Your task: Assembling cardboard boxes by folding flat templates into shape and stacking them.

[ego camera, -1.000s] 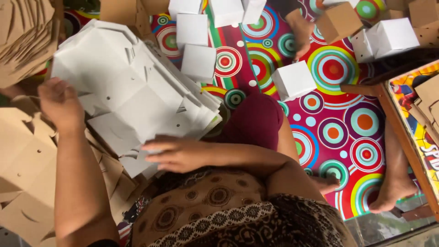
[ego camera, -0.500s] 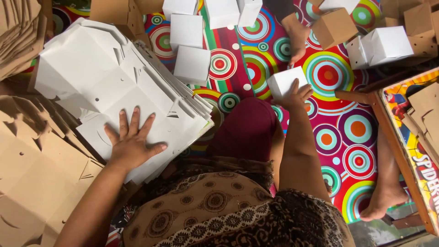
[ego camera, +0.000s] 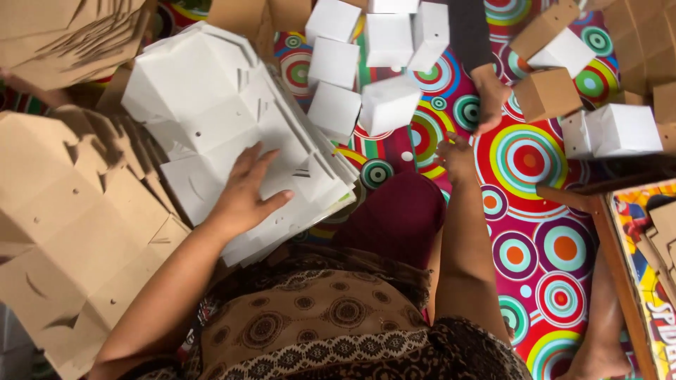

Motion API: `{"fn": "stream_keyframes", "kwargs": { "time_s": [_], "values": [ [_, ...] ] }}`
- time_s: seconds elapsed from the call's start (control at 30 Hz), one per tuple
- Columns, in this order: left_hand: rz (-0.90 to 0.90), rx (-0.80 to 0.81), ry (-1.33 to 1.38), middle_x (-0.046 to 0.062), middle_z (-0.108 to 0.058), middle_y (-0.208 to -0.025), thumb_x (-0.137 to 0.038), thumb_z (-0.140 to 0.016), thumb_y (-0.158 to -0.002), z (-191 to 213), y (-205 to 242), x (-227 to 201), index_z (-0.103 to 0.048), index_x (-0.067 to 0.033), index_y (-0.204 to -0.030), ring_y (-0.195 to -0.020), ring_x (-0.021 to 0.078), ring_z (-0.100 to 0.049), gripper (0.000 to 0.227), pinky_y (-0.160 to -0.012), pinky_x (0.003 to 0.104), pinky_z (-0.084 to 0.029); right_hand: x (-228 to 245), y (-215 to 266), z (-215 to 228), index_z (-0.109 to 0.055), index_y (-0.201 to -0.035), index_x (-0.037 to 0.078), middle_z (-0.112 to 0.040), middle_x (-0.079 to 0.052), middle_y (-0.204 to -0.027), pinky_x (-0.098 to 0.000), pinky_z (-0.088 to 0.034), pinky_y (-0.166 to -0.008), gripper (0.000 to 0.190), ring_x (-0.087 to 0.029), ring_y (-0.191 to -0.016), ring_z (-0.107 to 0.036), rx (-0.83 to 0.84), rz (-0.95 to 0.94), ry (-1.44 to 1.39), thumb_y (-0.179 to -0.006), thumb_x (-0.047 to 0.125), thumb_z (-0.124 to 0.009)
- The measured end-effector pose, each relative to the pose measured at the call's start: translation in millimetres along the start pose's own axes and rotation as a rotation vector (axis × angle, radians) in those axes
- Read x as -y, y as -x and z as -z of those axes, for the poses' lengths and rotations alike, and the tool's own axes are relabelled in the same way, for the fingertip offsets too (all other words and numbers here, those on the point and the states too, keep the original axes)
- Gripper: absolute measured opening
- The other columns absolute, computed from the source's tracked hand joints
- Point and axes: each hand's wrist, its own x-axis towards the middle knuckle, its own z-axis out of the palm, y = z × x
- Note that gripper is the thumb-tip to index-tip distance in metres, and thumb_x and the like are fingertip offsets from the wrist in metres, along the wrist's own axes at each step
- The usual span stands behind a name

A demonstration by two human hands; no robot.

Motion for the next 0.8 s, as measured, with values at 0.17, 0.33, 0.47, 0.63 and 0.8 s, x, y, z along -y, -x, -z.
{"fn": "stream_keyframes", "kwargs": {
  "time_s": [0.17, 0.33, 0.47, 0.63, 0.8],
  "values": [
    [-0.006, 0.081, -0.021, 0.025, -0.023, -0.161, -0.051, -0.07, -0.089, -11.5, -2.8, 2.4, -0.034, -0.0164, -0.158, -0.15, 0.0499, -0.016, 0.085, -0.12, 0.061, -0.015, 53.3, 9.1, -68.9, -0.041, -0.157, 0.009, -0.038, -0.031, -0.153, -0.0555, -0.036, -0.119, 0.081, -0.051, -0.143, -0.039, 0.122, 0.245, 0.435, -0.089, 0.02, -0.082],
    [0.05, 0.193, -0.089, 0.022, -0.022, -0.163, -0.056, -0.067, -0.09, -16.3, 2.4, 2.2, -0.034, -0.0218, -0.158, -0.151, 0.0473, -0.014, 0.083, -0.12, 0.061, -0.013, 105.0, 4.9, -130.4, -0.038, -0.159, 0.018, -0.026, -0.022, -0.162, -0.0513, -0.034, -0.124, 0.093, -0.048, -0.149, -0.031, 0.239, 0.394, 0.96, -0.081, 0.025, -0.087],
    [0.021, 0.221, -0.039, 0.024, -0.024, -0.161, -0.05, -0.067, -0.092, -16.0, 9.0, 1.5, -0.037, -0.0193, -0.156, -0.151, 0.049, -0.012, 0.077, -0.119, 0.065, -0.007, 102.4, -17.7, -165.2, -0.019, -0.166, 0.026, -0.017, -0.018, -0.17, -0.0682, -0.009, -0.123, 0.108, -0.041, -0.158, -0.006, 0.322, 0.403, 1.38, -0.08, 0.027, -0.085],
    [0.001, 0.157, 0.098, 0.023, -0.024, -0.161, -0.045, -0.068, -0.093, -11.0, 11.7, 11.6, -0.037, -0.0198, -0.155, -0.15, 0.0484, -0.012, 0.074, -0.119, 0.065, -0.007, 36.7, -84.4, -177.0, -0.031, -0.163, 0.029, -0.035, -0.006, -0.16, -0.0711, -0.019, -0.117, 0.091, -0.036, -0.149, -0.029, 0.203, 0.299, 1.529, -0.082, 0.028, -0.073],
    [-0.025, 0.084, 0.332, 0.025, -0.029, -0.158, -0.031, -0.071, -0.093, -6.1, 16.6, 6.3, -0.041, -0.018, -0.154, -0.15, 0.0482, -0.019, 0.069, -0.119, 0.064, -0.017, 56.9, -56.8, -153.6, -0.038, -0.155, 0.023, -0.011, -0.012, -0.172, -0.0701, -0.001, -0.121, 0.089, -0.039, -0.158, 0.007, 0.253, 0.329, 1.68, -0.081, 0.048, -0.08]
  ]
}}
